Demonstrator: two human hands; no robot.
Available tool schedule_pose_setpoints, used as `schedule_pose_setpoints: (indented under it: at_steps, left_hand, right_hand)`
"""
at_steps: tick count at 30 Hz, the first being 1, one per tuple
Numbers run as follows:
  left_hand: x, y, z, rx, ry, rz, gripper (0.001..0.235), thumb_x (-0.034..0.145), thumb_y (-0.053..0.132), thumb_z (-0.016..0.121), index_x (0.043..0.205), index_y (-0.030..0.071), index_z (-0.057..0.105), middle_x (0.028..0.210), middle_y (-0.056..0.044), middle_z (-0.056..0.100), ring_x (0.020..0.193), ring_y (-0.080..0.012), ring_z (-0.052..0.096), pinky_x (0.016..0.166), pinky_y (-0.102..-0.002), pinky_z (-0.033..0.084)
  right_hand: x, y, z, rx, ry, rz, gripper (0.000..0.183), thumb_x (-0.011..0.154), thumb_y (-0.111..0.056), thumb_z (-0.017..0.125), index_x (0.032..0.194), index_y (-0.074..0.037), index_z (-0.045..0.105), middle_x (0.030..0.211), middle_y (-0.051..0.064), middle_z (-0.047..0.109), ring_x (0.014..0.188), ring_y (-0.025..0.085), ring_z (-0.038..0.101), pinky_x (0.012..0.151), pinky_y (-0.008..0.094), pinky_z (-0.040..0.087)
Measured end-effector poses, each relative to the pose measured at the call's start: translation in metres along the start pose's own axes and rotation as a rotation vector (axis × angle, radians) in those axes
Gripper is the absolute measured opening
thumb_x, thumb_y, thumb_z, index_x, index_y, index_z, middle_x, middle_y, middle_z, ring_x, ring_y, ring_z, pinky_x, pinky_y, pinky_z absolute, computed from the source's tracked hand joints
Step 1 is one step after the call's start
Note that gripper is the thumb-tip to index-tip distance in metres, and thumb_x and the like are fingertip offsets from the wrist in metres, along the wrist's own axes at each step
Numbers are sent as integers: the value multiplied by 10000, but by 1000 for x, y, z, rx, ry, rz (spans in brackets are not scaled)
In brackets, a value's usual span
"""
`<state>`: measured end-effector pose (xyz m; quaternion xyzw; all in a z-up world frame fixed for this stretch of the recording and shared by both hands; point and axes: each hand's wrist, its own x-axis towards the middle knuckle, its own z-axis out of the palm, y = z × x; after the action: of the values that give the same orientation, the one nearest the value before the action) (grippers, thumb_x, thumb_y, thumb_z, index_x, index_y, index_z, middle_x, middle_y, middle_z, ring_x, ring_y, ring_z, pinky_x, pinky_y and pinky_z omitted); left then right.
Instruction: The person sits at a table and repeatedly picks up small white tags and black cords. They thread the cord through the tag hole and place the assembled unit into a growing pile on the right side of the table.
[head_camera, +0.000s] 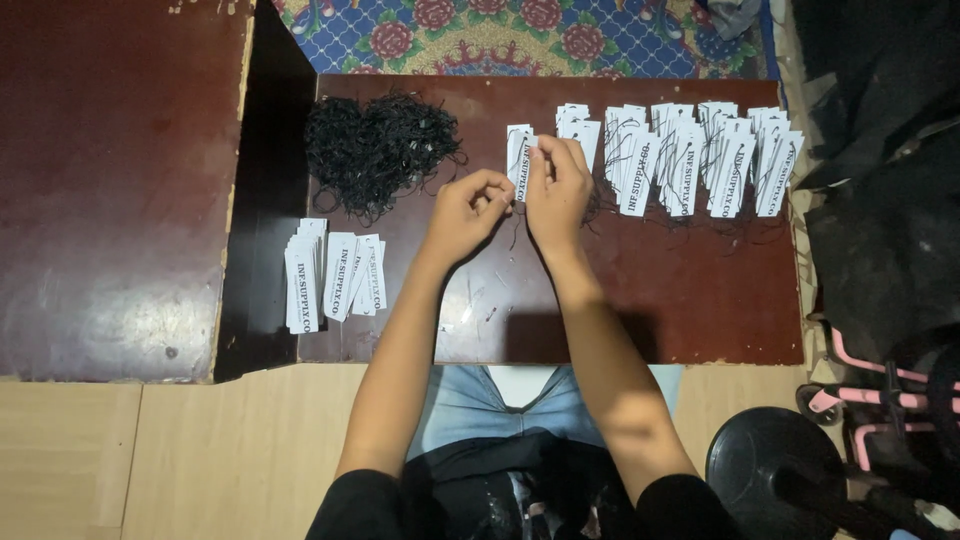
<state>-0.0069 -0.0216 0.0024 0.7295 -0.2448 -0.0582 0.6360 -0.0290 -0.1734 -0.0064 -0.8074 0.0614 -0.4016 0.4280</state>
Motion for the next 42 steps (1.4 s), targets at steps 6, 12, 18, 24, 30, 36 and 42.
schedule_pose_setpoints:
  at_steps: [6, 12, 18, 24, 30, 36, 42]
  left_hand:
    - [0, 12, 0, -3, 81, 30, 82, 940, 65, 711, 968, 125, 760, 703, -37, 757, 552, -101, 669, 495, -196, 455]
    - [-5, 11, 1, -275, -90, -52, 117, 976, 37, 621, 1010, 64, 730, 695, -127, 739, 522, -157, 699, 457, -219, 519]
    - [-9, 21, -4, -531, -271, -77, 341, 1051, 250, 486, 998, -16, 693, 626, -174, 692, 520, -209, 712, 390, -220, 475]
    - [-8, 10, -3, -549, -308, 25, 543, 1081, 320, 394, 916, -45, 760, 526, -151, 665, 562, -210, 723, 454, -187, 394]
    - [3, 14, -5, -307, 68, 101, 417, 1057, 276, 519, 887, 15, 795, 495, -96, 647, 523, -156, 644, 520, -210, 411]
    - [1, -6, -7, 521, 309, 302, 77, 969, 195, 726, 937, 160, 787, 855, -6, 736, 923, -204, 641, 837, -298, 521]
    - [-2, 4, -5, 581, 225, 243, 122, 960, 117, 704, 1040, 115, 797, 955, -54, 763, 930, -235, 664, 798, -309, 545]
  right_hand:
    - [2, 3, 4, -32, 12, -69, 106, 996, -13, 638, 1038, -58, 723, 870, 42, 626, 666, 210, 629, 527, 306, 478]
    - [3, 7, 6, -53, -19, -89, 96, 1016, -23, 624, 1059, -42, 707, 894, 46, 619, 731, 236, 657, 564, 319, 510]
    - [4, 10, 8, -83, -33, -106, 111, 1039, -43, 593, 1052, -6, 696, 895, 63, 612, 729, 252, 667, 562, 323, 524]
    - [3, 14, 9, -100, -43, -124, 137, 1036, -23, 575, 1072, -5, 705, 904, 60, 604, 753, 252, 668, 563, 324, 535]
    - [5, 7, 7, -113, -68, -106, 125, 1009, 24, 592, 1087, 9, 688, 901, 60, 586, 775, 255, 673, 585, 312, 542]
    - [1, 11, 9, -160, -61, -92, 163, 992, 44, 609, 1133, 6, 681, 933, 52, 598, 759, 238, 673, 573, 303, 549]
    - [-3, 6, 10, -152, 27, -72, 334, 946, 103, 625, 1271, 43, 587, 1004, 134, 605, 719, 240, 643, 550, 334, 536]
